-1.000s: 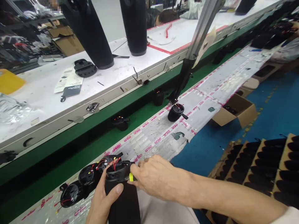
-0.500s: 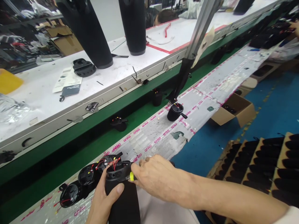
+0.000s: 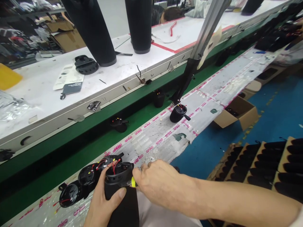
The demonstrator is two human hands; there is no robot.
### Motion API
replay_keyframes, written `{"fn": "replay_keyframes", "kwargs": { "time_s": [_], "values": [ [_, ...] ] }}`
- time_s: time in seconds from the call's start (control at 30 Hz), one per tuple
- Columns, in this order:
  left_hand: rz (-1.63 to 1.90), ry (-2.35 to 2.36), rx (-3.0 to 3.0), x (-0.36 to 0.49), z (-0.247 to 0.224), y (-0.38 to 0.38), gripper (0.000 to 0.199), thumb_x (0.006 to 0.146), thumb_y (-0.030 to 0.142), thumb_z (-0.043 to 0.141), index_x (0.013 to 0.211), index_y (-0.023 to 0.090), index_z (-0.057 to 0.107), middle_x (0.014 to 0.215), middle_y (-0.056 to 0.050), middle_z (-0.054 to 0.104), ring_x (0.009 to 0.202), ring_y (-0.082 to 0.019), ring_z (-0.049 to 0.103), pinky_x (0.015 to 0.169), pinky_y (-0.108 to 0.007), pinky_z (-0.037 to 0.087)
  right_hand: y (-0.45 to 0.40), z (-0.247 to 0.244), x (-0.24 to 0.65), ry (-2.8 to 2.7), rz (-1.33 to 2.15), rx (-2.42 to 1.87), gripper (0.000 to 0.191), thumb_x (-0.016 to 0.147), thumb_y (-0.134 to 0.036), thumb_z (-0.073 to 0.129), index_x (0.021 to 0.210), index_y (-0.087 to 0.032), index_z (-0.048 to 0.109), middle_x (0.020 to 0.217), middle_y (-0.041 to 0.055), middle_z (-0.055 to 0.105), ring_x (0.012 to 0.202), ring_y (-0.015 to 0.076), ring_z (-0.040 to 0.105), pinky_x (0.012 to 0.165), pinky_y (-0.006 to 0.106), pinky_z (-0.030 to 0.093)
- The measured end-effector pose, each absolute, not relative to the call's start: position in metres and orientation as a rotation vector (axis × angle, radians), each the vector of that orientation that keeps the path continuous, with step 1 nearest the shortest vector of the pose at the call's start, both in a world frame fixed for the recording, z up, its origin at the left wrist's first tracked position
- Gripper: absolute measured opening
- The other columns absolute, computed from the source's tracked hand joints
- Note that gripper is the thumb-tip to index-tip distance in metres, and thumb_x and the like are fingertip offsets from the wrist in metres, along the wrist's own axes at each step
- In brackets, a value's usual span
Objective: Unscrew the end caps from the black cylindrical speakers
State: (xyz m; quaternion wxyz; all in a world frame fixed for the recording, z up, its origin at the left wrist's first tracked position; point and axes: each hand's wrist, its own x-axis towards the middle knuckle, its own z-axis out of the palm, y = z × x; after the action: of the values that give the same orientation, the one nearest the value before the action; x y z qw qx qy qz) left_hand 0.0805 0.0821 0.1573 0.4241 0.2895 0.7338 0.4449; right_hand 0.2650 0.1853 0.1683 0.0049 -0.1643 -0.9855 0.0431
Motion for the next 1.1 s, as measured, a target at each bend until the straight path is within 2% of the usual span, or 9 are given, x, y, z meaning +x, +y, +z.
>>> {"fn": "replay_keyframes", "kwargs": {
  "time_s": [0.2,0.37,0.5,0.6,0.7,0.83,0.93,1.03,1.1],
  "values": [
    [1.081,1.862,0.704,0.081,0.157,0.083,0.084,0.069,0.052,0.08,0.14,0.018,0.052,0.138,-0.015,0.067,0.131,-0.037,0.057,0.113,-0.051,0.042,0.182,0.166,0.26,-3.137,0.036,-0.497,0.025,0.079,-0.014,0.069,0.085,-0.024,0.047,0.075,0.0002,0.053,0.052,0.0192,0.048,0.043,0.039,0.01],
    [1.017,1.881,0.771,0.084,0.163,0.087,0.08,0.07,0.05,0.08,0.139,0.019,0.052,0.133,-0.014,0.068,0.127,-0.036,0.06,0.112,-0.05,0.042,0.19,0.181,0.258,-3.182,0.088,-0.436,0.023,0.08,-0.005,0.062,0.08,-0.023,0.048,0.075,0.002,0.057,0.051,0.0178,0.049,0.044,0.037,0.013],
    [1.026,1.845,0.736,0.081,0.163,0.09,0.083,0.069,0.053,0.083,0.139,0.02,0.052,0.131,-0.012,0.07,0.127,-0.036,0.06,0.109,-0.048,0.045,0.198,0.178,0.258,-3.164,0.251,-0.389,0.021,0.083,-0.003,0.061,0.087,-0.022,0.052,0.076,0.001,0.062,0.051,0.0171,0.052,0.045,0.036,0.016],
    [1.147,1.717,0.675,0.075,0.152,0.089,0.085,0.063,0.052,0.088,0.136,0.021,0.057,0.129,-0.011,0.072,0.127,-0.039,0.061,0.109,-0.047,0.045,0.195,0.169,0.259,-3.053,0.538,-0.517,0.006,0.098,-0.023,0.061,0.097,-0.02,0.056,0.078,0.0016,0.067,0.056,0.0188,0.059,0.05,0.033,0.028],
    [1.286,1.414,0.217,0.075,0.134,0.083,0.071,0.064,0.05,0.088,0.125,0.02,0.068,0.122,-0.01,0.076,0.123,-0.039,0.065,0.106,-0.044,0.051,0.188,0.165,0.262,-2.732,1.023,-0.614,0.028,0.107,-0.046,0.046,0.106,-0.021,0.057,0.084,0.0011,0.071,0.07,0.0186,0.066,0.067,0.033,0.043],
    [1.268,1.228,-0.259,0.081,0.121,0.076,0.045,0.073,0.051,0.082,0.102,0.016,0.08,0.104,-0.012,0.081,0.11,-0.038,0.073,0.099,-0.044,0.058,0.186,0.165,0.268,-2.357,1.386,-1.002,0.038,0.108,-0.055,0.036,0.106,-0.024,0.058,0.086,-0.0012,0.068,0.075,0.0176,0.063,0.076,0.033,0.046],
    [1.306,1.122,-0.443,0.083,0.128,0.079,0.048,0.08,0.056,0.075,0.102,0.013,0.083,0.1,-0.013,0.082,0.095,-0.032,0.078,0.089,-0.037,0.063,0.188,0.158,0.271,-2.207,1.571,-1.229,0.039,0.107,-0.058,0.036,0.104,-0.026,0.058,0.085,-0.0021,0.064,0.082,0.0191,0.062,0.078,0.034,0.047],
    [1.305,1.073,-0.483,0.082,0.137,0.086,0.053,0.088,0.057,0.066,0.106,0.011,0.082,0.1,-0.015,0.082,0.078,-0.026,0.078,0.072,-0.031,0.065,0.183,0.149,0.275,-2.217,1.669,-1.291,0.038,0.106,-0.059,0.036,0.11,-0.028,0.058,0.097,-0.0001,0.066,0.096,0.0226,0.063,0.087,0.039,0.048],
    [1.297,1.046,-0.487,0.081,0.137,0.088,0.055,0.088,0.06,0.065,0.106,0.011,0.082,0.1,-0.015,0.082,0.078,-0.026,0.078,0.071,-0.031,0.065,0.177,0.147,0.276,-2.284,1.707,-1.32,0.038,0.104,-0.061,0.039,0.118,-0.031,0.058,0.103,0.0018,0.066,0.102,0.026,0.062,0.092,0.044,0.047]
  ]
}}
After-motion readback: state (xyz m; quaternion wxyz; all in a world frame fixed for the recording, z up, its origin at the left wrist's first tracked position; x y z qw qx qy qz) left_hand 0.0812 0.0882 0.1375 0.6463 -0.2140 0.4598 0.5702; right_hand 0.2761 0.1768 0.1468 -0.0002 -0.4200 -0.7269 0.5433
